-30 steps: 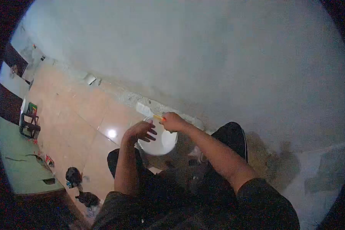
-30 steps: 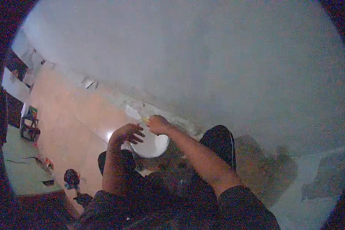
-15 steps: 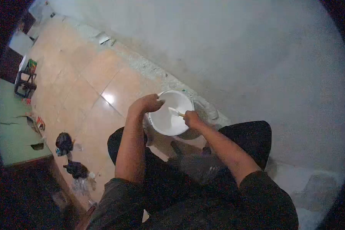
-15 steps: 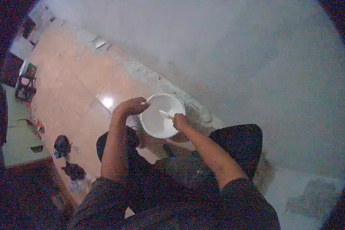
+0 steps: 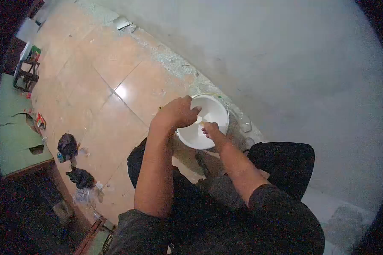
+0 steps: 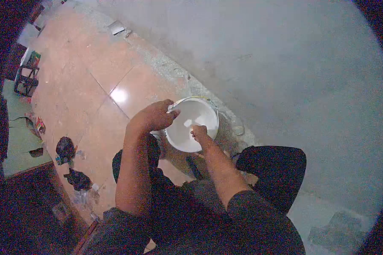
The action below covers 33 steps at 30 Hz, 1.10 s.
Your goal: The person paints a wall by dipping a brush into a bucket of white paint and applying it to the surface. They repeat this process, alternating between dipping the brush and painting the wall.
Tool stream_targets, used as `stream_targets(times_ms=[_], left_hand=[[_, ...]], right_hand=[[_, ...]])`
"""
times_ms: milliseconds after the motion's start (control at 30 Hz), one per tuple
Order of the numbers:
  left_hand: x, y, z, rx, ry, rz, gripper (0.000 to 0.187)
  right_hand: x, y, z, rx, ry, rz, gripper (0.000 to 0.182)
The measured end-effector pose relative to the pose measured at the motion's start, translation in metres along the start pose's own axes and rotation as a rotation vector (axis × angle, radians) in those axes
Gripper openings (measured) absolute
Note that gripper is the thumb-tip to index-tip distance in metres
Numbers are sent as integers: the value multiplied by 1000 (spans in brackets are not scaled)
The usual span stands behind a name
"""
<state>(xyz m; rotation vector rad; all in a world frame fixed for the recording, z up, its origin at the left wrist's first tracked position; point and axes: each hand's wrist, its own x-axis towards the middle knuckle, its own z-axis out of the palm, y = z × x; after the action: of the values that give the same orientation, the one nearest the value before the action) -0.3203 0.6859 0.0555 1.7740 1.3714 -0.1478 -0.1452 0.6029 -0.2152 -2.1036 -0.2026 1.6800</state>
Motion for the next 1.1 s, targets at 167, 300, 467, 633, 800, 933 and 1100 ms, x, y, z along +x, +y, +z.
stream_targets(times_ms=[167,300,467,633,800,933,1100], left_hand=[[1,-6,-3,8,-15,-94,45],[6,-7,-4,-1,-2,-67,44],[-6,-5,-10,-49,82,-60,39],[-12,-8,-10,-41,110,-64,39],[-11,-6,-10,-35,70,-46,40],[-11,-1,-19,9,-32,-103,51],[-11,6,-19,-25,-23,-118,51]], right_hand=[[38,17,15,308,-16,106,17],[66,25,20,401,23,139,19],[90,43,16,452,47,186,19],[77,41,10,360,11,108,5],[79,29,11,481,19,154,7],[86,24,10,415,46,127,8],[99,19,6,381,-66,95,16]])
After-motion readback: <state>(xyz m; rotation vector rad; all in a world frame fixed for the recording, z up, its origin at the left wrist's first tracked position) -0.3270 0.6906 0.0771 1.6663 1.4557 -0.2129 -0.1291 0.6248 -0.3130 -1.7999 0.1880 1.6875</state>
